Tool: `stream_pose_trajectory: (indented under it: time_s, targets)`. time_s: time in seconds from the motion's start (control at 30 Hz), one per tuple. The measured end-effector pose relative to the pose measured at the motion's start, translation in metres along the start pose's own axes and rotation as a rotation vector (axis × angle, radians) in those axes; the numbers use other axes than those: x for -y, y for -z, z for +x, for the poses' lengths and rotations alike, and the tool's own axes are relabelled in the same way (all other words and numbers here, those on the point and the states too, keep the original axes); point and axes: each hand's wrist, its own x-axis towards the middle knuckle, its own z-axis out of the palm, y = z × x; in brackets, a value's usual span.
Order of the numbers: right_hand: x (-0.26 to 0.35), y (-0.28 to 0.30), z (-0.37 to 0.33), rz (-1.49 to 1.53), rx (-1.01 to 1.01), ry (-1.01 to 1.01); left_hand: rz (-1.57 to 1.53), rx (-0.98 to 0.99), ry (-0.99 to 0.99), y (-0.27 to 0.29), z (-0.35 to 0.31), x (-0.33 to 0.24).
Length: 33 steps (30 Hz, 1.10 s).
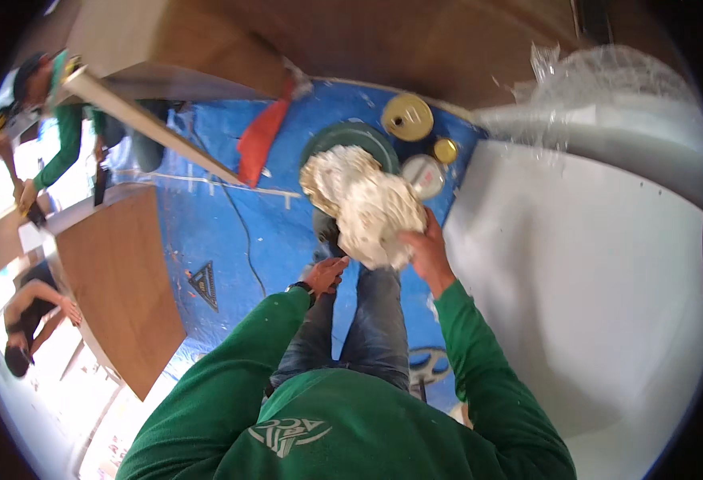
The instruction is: The person cleans a putty knife with a cloth, then mixes a white substance from a tube with material in a small can using two putty knives while kneeling on the floor.
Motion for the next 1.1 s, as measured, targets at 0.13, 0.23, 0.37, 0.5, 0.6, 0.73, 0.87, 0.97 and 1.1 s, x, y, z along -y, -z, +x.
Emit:
stream_pose_trajectory:
  time_s: [0.13,0.23,0.37,0.5,0.6,0.73,0.87,0.97,1.1]
  targets:
    - [-0.004,-0.014,-0.050,0.079,0.005,-0.148,-0.320,-0.017,0.012,0.047,-0.083,-0.019]
    - [-0.008,-0.033,-0.082,0.088,0.055,-0.178,-0.515,0.201,-0.023,0.052,-0.130,-0.033]
    - [0.002,-0.079,-0.109,-0.067,0.177,-0.154,-0.678,0.425,-0.440,0.030,-0.160,-0.035]
    - [0.024,-0.125,-0.132,-0.082,0.265,-0.097,-0.603,0.128,-0.590,0.032,-0.198,-0.039]
    - [0.039,-0.144,-0.149,-0.131,0.250,-0.124,-0.614,0.173,-0.695,0.044,-0.223,-0.032]
    - [0.049,-0.159,-0.174,-0.245,0.307,-0.082,-0.575,0.221,-0.754,0.058,-0.252,-0.029]
    - [0.043,-0.150,-0.183,-0.412,0.298,0.017,-0.479,0.243,-0.790,0.061,-0.278,-0.035]
    - [0.061,-0.167,-0.198,-0.520,0.270,0.050,-0.510,0.241,-0.839,0.061,-0.284,-0.030]
    - [0.072,-0.188,-0.207,-0.429,0.354,0.091,-0.623,0.256,-0.849,0.059,-0.302,-0.031]
